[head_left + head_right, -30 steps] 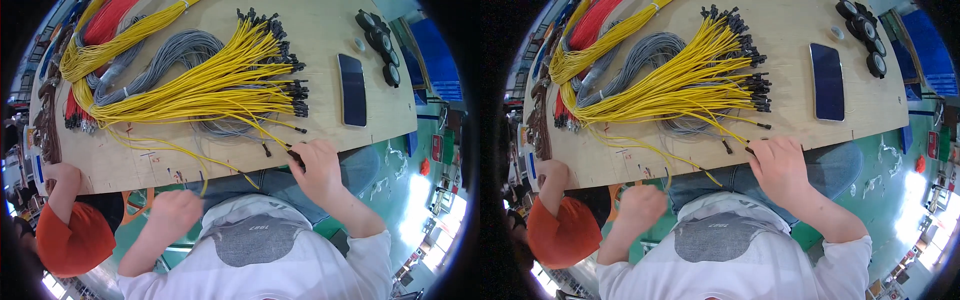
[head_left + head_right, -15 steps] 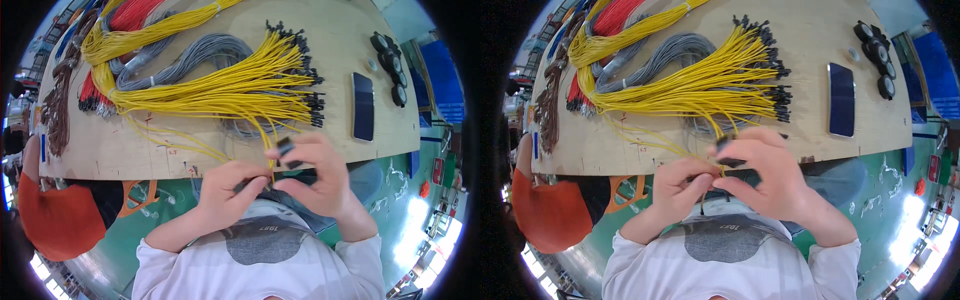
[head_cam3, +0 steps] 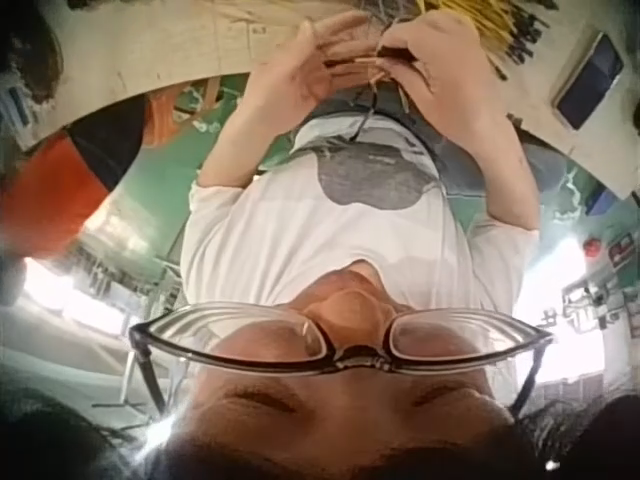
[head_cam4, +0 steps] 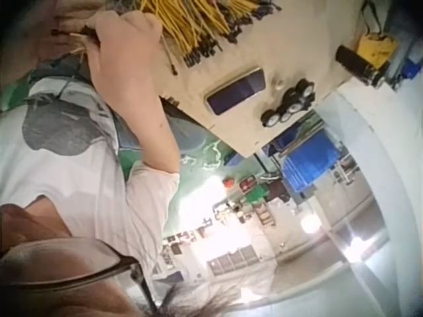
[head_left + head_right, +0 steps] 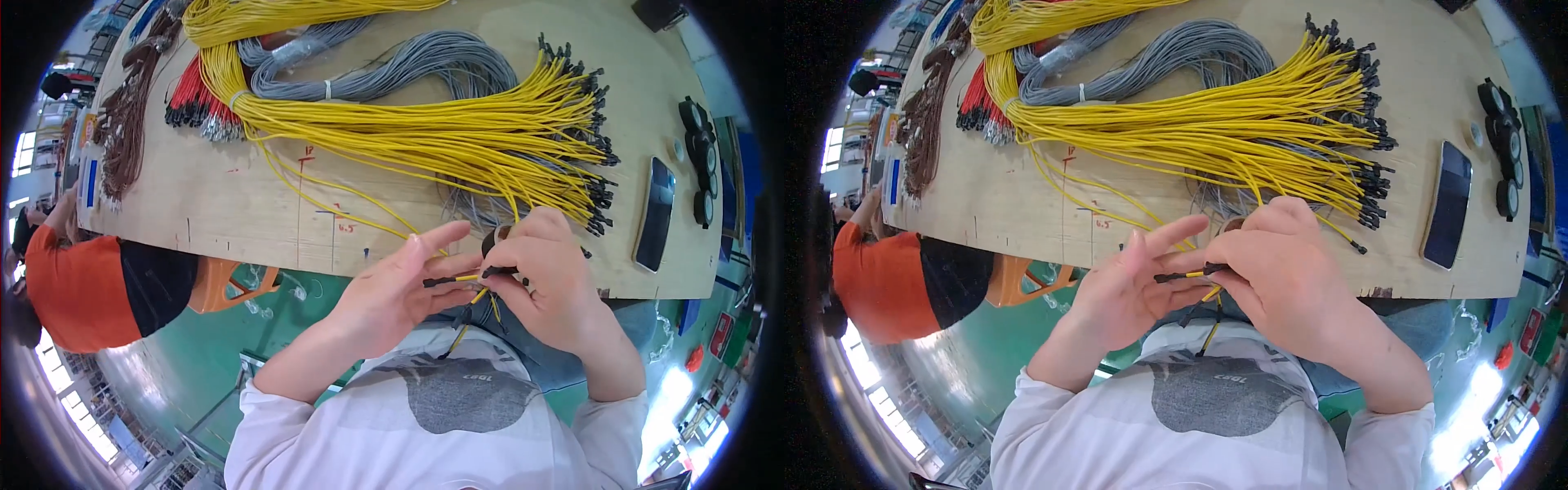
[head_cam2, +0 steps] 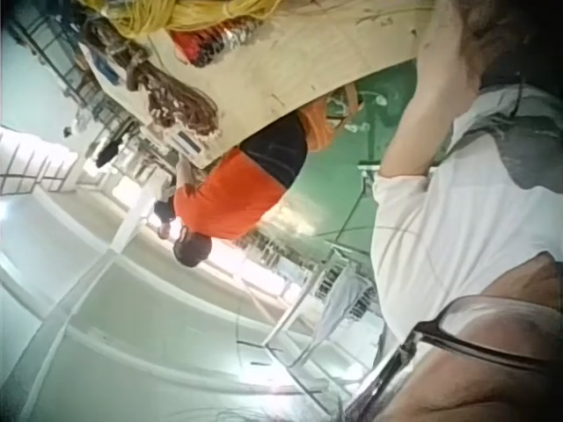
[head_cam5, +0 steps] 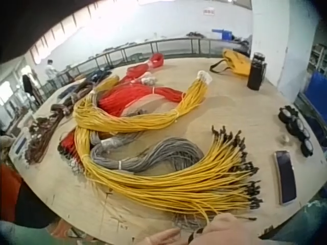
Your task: The recorder uses black electrical tape to bundle several yellow wires together on a factory workbench.
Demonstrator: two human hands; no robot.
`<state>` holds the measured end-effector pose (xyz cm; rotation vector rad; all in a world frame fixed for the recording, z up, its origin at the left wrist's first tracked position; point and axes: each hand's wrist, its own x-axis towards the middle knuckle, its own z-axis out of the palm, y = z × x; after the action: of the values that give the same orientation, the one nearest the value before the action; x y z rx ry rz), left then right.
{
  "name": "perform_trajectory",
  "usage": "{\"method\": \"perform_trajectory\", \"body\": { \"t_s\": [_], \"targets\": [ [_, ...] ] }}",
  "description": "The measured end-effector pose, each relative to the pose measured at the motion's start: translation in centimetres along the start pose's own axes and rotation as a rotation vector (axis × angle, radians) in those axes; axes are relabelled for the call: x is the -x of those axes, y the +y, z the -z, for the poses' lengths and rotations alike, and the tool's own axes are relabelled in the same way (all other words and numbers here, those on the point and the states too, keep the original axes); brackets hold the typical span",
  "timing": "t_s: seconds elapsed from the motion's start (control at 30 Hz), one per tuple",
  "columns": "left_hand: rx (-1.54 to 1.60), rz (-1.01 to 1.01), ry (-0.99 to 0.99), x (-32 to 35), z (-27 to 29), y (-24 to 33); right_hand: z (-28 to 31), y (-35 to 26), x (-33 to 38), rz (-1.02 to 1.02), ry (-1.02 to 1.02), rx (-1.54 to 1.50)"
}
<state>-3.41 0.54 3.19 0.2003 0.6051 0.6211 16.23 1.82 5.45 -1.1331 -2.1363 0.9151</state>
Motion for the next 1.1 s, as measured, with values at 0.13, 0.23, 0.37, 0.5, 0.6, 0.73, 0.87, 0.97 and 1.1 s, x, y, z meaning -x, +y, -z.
{"method": "perform_trajectory", "body": {
  "t_s": [0.13, 0.23, 0.37, 0.5, 0.6, 0.73, 0.87, 0.97, 1.1],
  "targets": [
    [0.039, 0.083, -0.004, 0.2, -0.4, 0.7, -0.1, -0.1, -0.2, 0.024, -0.029, 0.04],
    [0.039, 0.088, -0.017, 0.2, -0.7, 0.8, -0.1, -0.1, -0.1, 0.034, -0.007, 0.054],
    [-0.032, 0.094, 0.01, 0.3, -1.1, 0.8, -0.1, 0.0, 0.1, 0.042, 0.04, 0.081],
    [-0.041, 0.055, -0.039, 0.4, -0.8, 0.3, 0.0, 0.1, 0.4, 0.069, 0.032, 0.089],
    [-0.218, 0.011, 0.036, 0.4, -1.4, 0.0, -0.1, 0.2, 0.4, 0.09, 0.014, 0.103],
    [-0.563, -0.146, 0.114, 1.0, -2.2, -0.3, -0.2, -0.7, 0.4, 0.043, 0.036, 0.073],
    [-0.747, -0.157, 0.063, 1.4, -1.3, -0.5, -1.0, -0.8, 0.6, -0.022, -0.011, 0.203],
    [-0.95, -0.21, 0.069, 1.9, -1.2, 0.2, -1.1, 0.4, 1.1, -0.052, -0.056, 0.247],
    [-0.477, -0.159, 0.135, 2.2, -1.7, 1.1, -0.1, 1.2, 2.2, -0.028, 0.161, 0.19]
  ]
}}
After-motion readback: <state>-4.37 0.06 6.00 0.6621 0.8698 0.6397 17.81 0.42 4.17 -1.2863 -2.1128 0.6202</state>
